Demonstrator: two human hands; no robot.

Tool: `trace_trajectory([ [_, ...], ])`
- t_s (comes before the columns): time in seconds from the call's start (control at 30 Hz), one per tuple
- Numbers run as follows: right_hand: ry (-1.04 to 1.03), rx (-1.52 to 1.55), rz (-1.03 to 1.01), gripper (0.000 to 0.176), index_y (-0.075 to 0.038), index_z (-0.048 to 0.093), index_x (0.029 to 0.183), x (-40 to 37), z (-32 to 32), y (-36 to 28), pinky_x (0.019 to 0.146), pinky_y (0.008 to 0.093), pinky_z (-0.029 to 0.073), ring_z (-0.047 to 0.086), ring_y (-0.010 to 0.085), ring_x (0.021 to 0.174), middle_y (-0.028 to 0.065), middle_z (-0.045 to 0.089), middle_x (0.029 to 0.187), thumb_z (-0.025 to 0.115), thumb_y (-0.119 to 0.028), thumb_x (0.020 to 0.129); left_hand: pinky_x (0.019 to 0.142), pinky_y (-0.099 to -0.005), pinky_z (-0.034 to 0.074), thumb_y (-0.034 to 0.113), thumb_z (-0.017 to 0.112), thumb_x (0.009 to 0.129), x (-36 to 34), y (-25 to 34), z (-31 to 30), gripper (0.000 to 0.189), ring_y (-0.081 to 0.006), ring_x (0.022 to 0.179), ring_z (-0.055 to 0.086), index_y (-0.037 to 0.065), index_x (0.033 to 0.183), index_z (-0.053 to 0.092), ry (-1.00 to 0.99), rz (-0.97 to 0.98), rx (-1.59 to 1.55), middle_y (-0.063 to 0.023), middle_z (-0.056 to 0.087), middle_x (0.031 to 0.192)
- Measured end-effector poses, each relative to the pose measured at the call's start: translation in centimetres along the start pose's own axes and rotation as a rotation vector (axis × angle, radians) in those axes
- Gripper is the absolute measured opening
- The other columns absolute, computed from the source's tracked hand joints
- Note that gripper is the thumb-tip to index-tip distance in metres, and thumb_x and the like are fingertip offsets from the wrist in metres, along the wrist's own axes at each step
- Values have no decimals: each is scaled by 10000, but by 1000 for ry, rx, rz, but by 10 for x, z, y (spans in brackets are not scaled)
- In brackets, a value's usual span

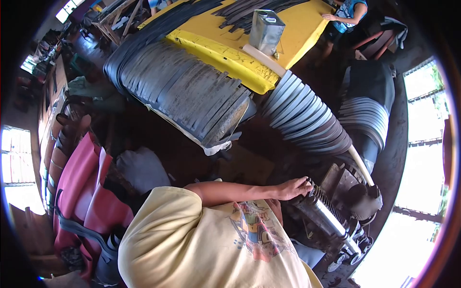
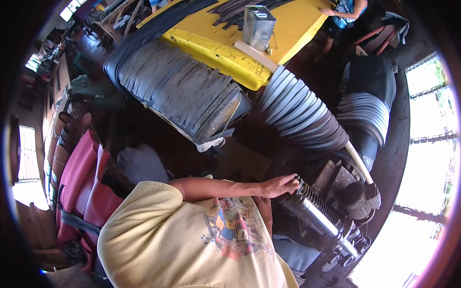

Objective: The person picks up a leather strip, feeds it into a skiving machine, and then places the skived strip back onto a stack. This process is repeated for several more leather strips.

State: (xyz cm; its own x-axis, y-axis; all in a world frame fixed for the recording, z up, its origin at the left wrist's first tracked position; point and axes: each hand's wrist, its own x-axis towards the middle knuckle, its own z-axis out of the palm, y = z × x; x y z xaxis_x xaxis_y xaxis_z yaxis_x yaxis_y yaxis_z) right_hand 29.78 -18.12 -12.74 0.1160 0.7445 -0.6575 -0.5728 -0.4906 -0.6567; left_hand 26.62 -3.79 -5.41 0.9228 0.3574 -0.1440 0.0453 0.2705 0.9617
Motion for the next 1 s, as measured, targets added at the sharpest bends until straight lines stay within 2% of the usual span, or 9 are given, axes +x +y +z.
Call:
trace_trajectory([
  [0.03,2,-19,-2,275,72,591,1192,3,3,-2,781,296,527,651,160,891,118,683,1051,587,-111,987,1060,-307,370,595,514,978,3,-11,2,1055,-215,1161,523,-143,1511,-19,-42,11,-138,-163,572,1202],
  [0.13,3,-85,2,318,67,572,1223,15,8,-4,786,299,527,653,165,896,120,681,1060,606,-135,980,1099,-314,337,659,542,928,3,-12,3,1189,-250,1259,479,-133,1491,-144,3,-75,-172,-218,519,1301],
  [0.3,-22,-180,40,397,58,541,1275,37,26,10,794,304,528,657,174,903,123,677,1075,637,-176,969,1173,-381,270,774,509,859,1,-17,-16,1265,-382,1450,307,-132,1504,-94,115,-189,-124,-398,217,1533],
  [0.4,-17,-198,47,448,53,522,1306,42,46,15,799,308,528,660,179,907,124,674,1084,656,-200,962,936,-329,514,468,548,1006,-63,18,-99,586,-250,1069,669,-9,1345,531,260,-4,-138,-197,649,1231],
  [0.47,72,-333,36,533,49,517,1324,45,72,-4,809,298,517,625,164,945,97,660,1092,689,-280,941,814,-302,545,337,574,1009,-120,6,-157,345,-163,914,685,28,1122,678,628,50,160,-96,716,1003],
  [0.53,33,-412,-42,541,41,515,1332,66,85,-14,817,296,517,639,162,957,94,660,1120,686,-295,945,692,-380,532,317,598,981,-171,-35,-207,303,-281,739,681,25,999,678,1098,86,294,-152,689,825],
  [0.63,-37,-465,-199,474,39,559,1285,88,144,-46,715,257,517,640,114,828,59,675,977,703,-252,940,710,-390,542,342,615,980,-227,-85,-253,379,-287,775,706,-34,934,640,1441,-236,325,-186,697,829],
  [0.77,-159,-542,-232,482,18,569,1284,123,210,-65,802,274,521,675,146,916,78,688,1071,679,-315,953,650,-360,513,411,670,939,-232,-127,-273,442,-217,704,674,-24,866,638,1356,-302,273,-148,672,745],
  [1.0,-196,-744,-227,494,76,670,946,173,285,-51,647,293,556,696,159,714,110,700,818,670,-418,942,491,-299,409,309,657,966,-225,-112,-285,353,-94,522,508,17,770,630,1310,-103,358,-27,529,605],
])
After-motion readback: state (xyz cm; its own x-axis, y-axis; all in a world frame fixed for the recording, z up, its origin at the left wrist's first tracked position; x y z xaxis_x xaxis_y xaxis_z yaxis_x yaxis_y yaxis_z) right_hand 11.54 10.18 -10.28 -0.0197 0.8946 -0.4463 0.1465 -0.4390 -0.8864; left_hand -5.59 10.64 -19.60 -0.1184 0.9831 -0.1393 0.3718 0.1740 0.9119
